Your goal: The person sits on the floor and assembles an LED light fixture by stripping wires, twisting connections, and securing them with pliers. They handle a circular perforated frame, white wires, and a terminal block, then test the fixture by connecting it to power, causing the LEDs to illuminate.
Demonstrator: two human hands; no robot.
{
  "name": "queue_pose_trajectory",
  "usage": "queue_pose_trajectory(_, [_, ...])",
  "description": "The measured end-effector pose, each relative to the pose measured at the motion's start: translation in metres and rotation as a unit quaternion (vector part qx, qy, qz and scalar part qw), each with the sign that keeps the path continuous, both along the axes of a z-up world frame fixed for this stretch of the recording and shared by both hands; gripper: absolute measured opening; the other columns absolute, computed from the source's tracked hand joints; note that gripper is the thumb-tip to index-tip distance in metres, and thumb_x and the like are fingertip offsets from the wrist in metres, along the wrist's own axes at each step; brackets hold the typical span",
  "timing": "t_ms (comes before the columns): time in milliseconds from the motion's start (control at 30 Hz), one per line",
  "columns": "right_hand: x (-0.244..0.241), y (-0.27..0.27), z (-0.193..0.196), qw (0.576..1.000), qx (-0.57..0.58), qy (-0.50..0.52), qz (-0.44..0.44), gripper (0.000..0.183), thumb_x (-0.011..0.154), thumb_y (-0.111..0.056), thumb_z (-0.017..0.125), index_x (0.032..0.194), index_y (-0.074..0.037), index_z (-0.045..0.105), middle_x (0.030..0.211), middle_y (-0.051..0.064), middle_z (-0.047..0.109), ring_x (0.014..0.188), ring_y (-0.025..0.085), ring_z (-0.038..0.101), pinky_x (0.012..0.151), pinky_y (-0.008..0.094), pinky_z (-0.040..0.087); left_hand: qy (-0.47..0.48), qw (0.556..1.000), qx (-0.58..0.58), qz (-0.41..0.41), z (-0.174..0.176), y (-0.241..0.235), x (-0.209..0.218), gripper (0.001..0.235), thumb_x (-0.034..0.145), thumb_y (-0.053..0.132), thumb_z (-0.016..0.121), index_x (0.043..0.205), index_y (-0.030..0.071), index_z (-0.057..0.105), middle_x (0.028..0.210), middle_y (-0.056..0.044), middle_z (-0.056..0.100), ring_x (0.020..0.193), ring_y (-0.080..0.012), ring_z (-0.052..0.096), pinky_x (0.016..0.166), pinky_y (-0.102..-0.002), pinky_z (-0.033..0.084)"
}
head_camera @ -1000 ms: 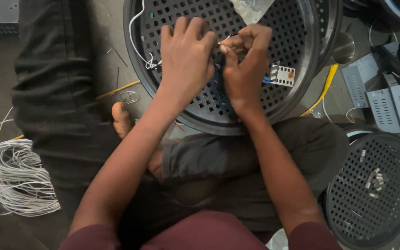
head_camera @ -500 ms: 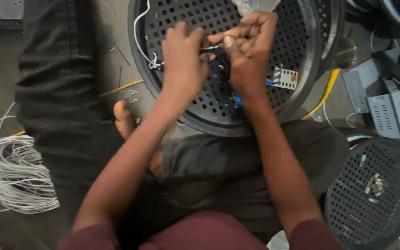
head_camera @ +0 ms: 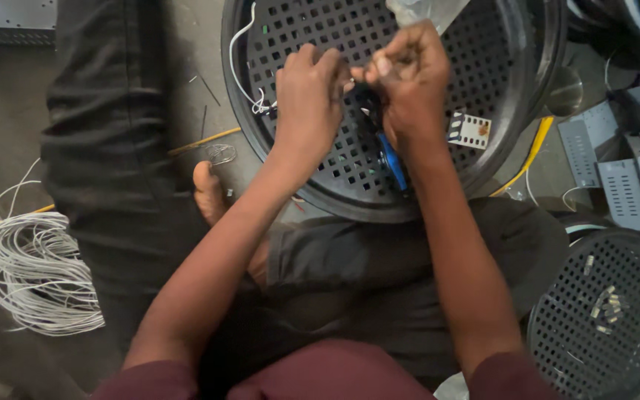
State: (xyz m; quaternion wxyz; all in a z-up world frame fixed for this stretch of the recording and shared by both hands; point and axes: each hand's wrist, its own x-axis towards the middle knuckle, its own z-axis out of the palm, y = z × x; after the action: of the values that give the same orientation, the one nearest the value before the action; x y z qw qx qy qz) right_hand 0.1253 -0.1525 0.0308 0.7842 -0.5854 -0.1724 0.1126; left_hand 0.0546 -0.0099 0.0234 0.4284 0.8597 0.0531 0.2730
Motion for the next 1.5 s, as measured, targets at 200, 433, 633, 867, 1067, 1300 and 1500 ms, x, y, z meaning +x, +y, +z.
queue_pose_trajectory(200, [-0.003,-0.006,0.001,1.0,-0.001,-0.003,-0.008,0.028,0.102,0.019,0.056,0.105,-0.008,0.048,0.089,0.004,0.054,0.081,0.015,0.06,0.086,0.036,0.062,-0.018,1.0,0.004,-0.02,-0.007,-0.002,-0.002,0.018,0.081,-0.001,0.07,0.096,0.005,0.063,0.095,-0.015,0.058,0.095,-0.0392,0.058,0.08,-0.05,0.045])
queue_pose_trajectory(433, [0.032,0.02,-0.006,1.0,-0.006,0.013,0.013,0.026,0.099,0.02,0.056,0.103,-0.005,0.05,0.092,0.006,0.058,0.082,0.017,0.066,0.088,0.039,0.066,-0.007,0.999,-0.007,-0.047,-0.008,0.003,0.003,0.015,0.08,0.0,0.073,0.091,0.006,0.064,0.09,-0.015,0.061,0.09,-0.0393,0.061,0.078,-0.051,0.048])
queue_pose_trajectory(633, [0.01,-0.002,0.03,0.971,-0.207,-0.12,-0.001,0.022,0.105,0.013,0.056,0.119,-0.004,0.056,0.106,0.006,0.068,0.098,0.016,0.074,0.087,0.029,0.062,-0.007,0.998,-0.011,-0.062,-0.006,0.004,0.002,0.013,0.083,-0.001,0.073,0.09,0.006,0.063,0.092,-0.014,0.061,0.091,-0.0388,0.061,0.08,-0.05,0.048])
queue_pose_trajectory(867, [-0.018,-0.024,0.063,0.818,-0.448,-0.358,0.054,0.027,0.09,0.007,0.07,0.116,-0.002,0.067,0.107,0.015,0.065,0.091,0.029,0.07,0.079,0.036,0.056,-0.005,0.997,0.024,-0.079,0.002,0.004,-0.006,0.016,0.081,-0.001,0.072,0.094,0.004,0.065,0.097,-0.017,0.059,0.095,-0.0393,0.058,0.081,-0.05,0.047])
queue_pose_trajectory(1067, [-0.012,-0.015,0.05,0.812,-0.438,-0.386,0.026,0.014,0.093,0.005,0.073,0.103,-0.002,0.066,0.097,0.015,0.065,0.09,0.034,0.066,0.078,0.041,0.052,0.021,0.996,0.061,-0.063,0.016,0.0,-0.019,0.025,0.073,-0.009,0.067,0.095,0.003,0.066,0.098,-0.016,0.059,0.099,-0.0375,0.058,0.086,-0.047,0.049])
queue_pose_trajectory(1300, [-0.01,-0.008,0.034,0.793,-0.428,-0.432,-0.02,0.014,0.091,0.009,0.069,0.095,0.001,0.058,0.094,0.016,0.063,0.095,0.039,0.06,0.084,0.047,0.048,0.0,0.995,0.091,-0.045,0.022,-0.003,-0.024,0.032,0.069,-0.008,0.066,0.098,0.002,0.07,0.098,-0.014,0.059,0.095,-0.0351,0.06,0.081,-0.045,0.051])
queue_pose_trajectory(1500, [0.0,0.002,0.024,0.786,-0.408,-0.46,-0.059,0.016,0.086,0.009,0.07,0.092,0.001,0.058,0.091,0.017,0.061,0.094,0.039,0.059,0.083,0.048,0.048,-0.033,0.991,0.123,-0.046,0.018,-0.004,-0.019,0.032,0.073,-0.007,0.067,0.103,0.002,0.071,0.1,-0.013,0.059,0.096,-0.0344,0.06,0.081,-0.044,0.052])
